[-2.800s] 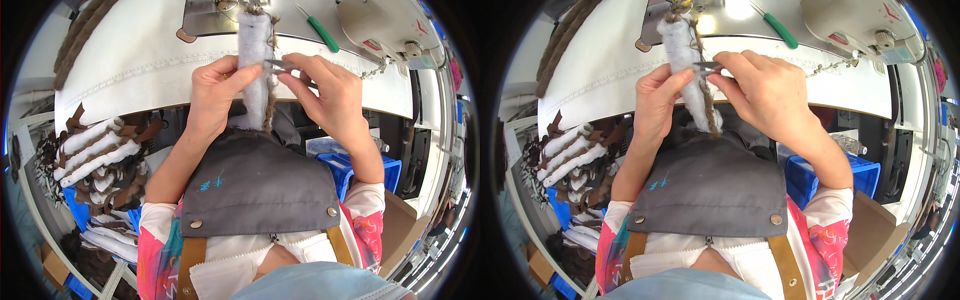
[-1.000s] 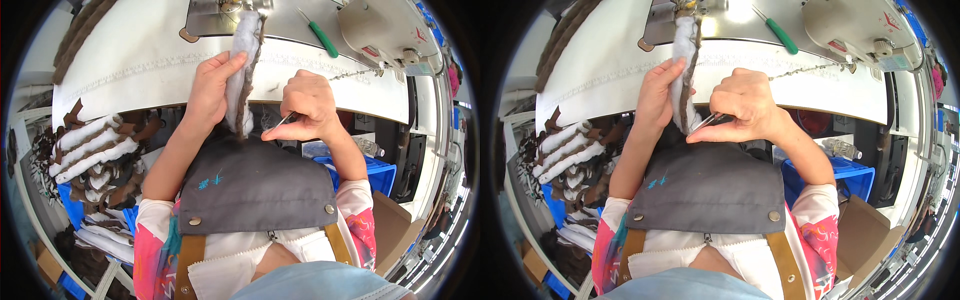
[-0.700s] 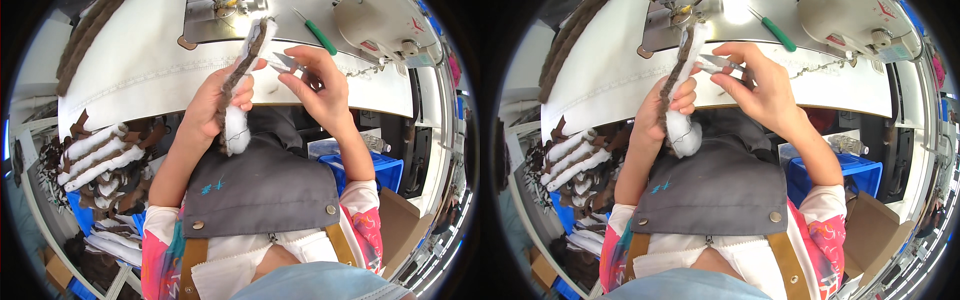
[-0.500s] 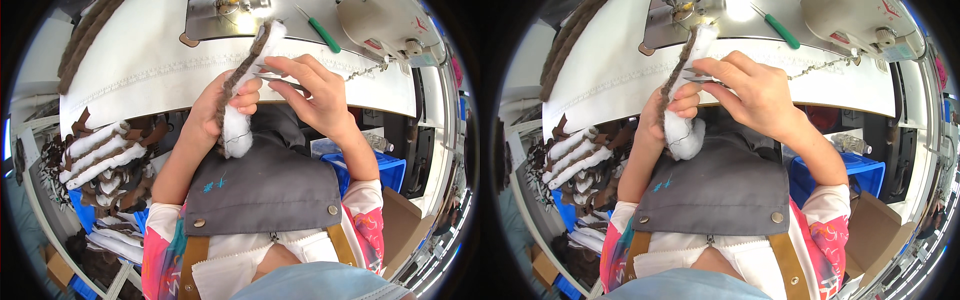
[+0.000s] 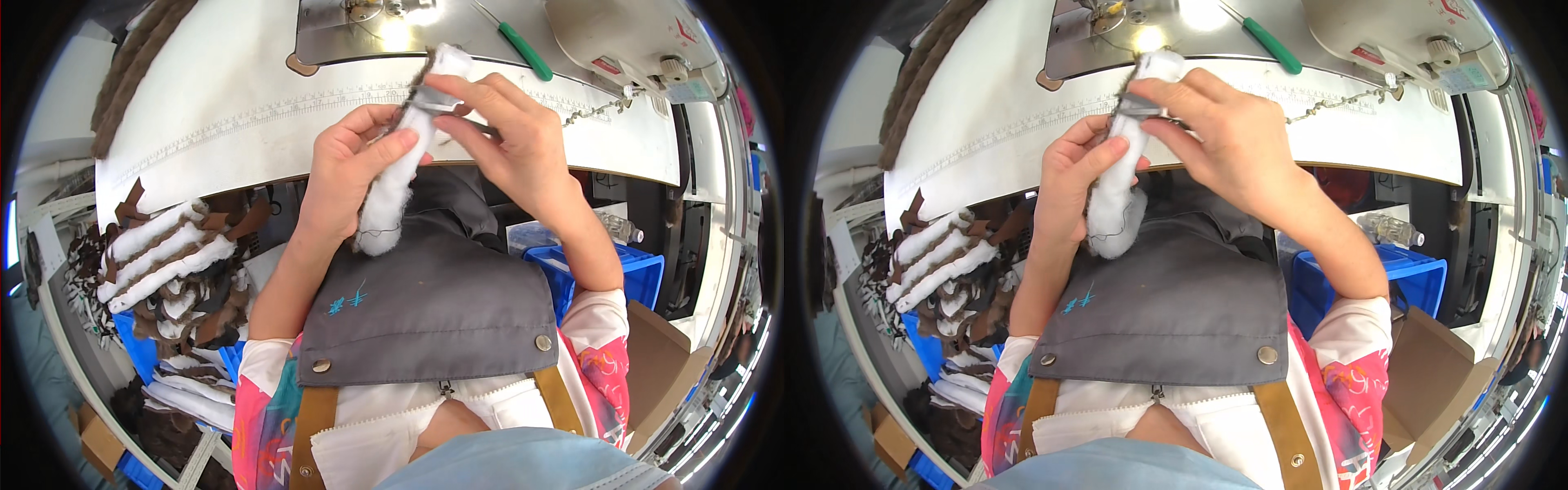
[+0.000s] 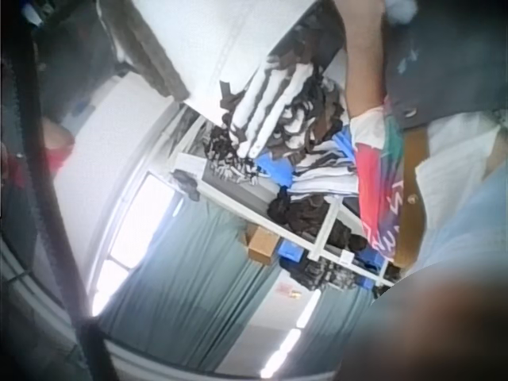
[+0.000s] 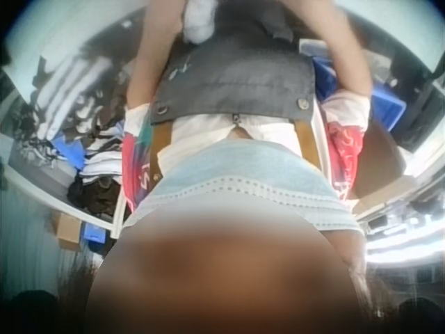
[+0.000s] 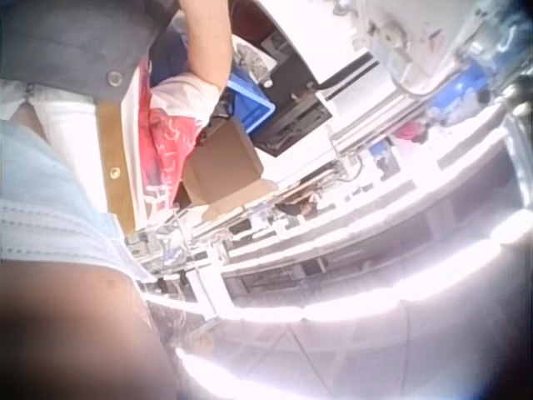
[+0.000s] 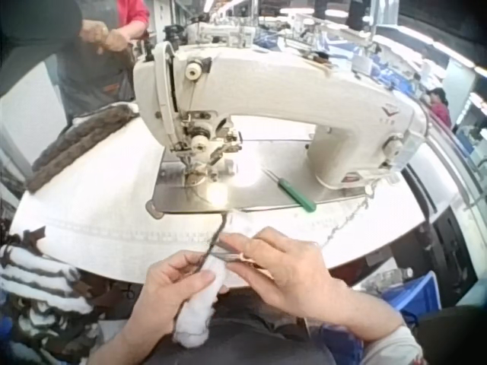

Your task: Trimming edges of fur-lined fabric strips with clippers and sewing them using an industrial sewing machine.

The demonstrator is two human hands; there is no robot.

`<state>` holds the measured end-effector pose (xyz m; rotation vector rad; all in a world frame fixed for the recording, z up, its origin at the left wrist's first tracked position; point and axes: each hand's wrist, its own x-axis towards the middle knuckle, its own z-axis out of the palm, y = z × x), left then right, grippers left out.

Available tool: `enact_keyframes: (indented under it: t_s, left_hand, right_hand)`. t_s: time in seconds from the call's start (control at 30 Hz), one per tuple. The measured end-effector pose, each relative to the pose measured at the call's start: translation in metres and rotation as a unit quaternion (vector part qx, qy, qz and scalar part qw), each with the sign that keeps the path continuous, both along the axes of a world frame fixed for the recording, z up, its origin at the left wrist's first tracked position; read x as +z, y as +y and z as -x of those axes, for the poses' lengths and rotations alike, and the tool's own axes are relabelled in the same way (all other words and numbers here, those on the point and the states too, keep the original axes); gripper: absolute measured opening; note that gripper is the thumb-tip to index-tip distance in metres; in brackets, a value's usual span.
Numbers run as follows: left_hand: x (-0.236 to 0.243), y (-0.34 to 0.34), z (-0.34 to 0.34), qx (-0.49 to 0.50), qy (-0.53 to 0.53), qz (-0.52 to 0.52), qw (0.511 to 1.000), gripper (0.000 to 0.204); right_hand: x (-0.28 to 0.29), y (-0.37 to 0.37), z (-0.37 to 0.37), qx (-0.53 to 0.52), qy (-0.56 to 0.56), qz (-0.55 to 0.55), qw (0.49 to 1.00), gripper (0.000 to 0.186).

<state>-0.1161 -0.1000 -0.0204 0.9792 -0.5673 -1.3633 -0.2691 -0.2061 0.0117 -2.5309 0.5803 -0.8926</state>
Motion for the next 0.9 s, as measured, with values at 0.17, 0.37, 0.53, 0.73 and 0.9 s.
enact_keyframes:
  t_s: [0.17,0.37,0.53,0.73,0.9]
  left_hand:
    - [0.0,-0.001,-0.002,0.017,0.043,-0.001,0.999,0.026]
    - [0.005,-0.001,0.001,0.023,0.045,-0.018,0.999,0.024]
    - [0.004,0.0,-0.001,0.017,0.03,-0.027,0.999,0.022]
    - [0.003,0.0,-0.001,0.002,0.001,-0.036,0.999,0.021]
    - [0.006,0.002,-0.002,0.008,-0.078,-0.008,0.997,0.018]
  right_hand:
    - [0.009,0.003,0.009,0.018,0.047,-0.022,0.998,0.04]
    - [0.011,0.002,0.007,0.029,0.045,0.04,0.998,0.038]
    - [0.021,0.002,0.006,0.026,0.097,0.081,0.992,0.036]
    - [0.021,0.004,0.008,0.037,0.158,0.17,0.972,0.034]
    - [0.015,0.003,0.009,0.058,0.187,0.205,0.959,0.033]
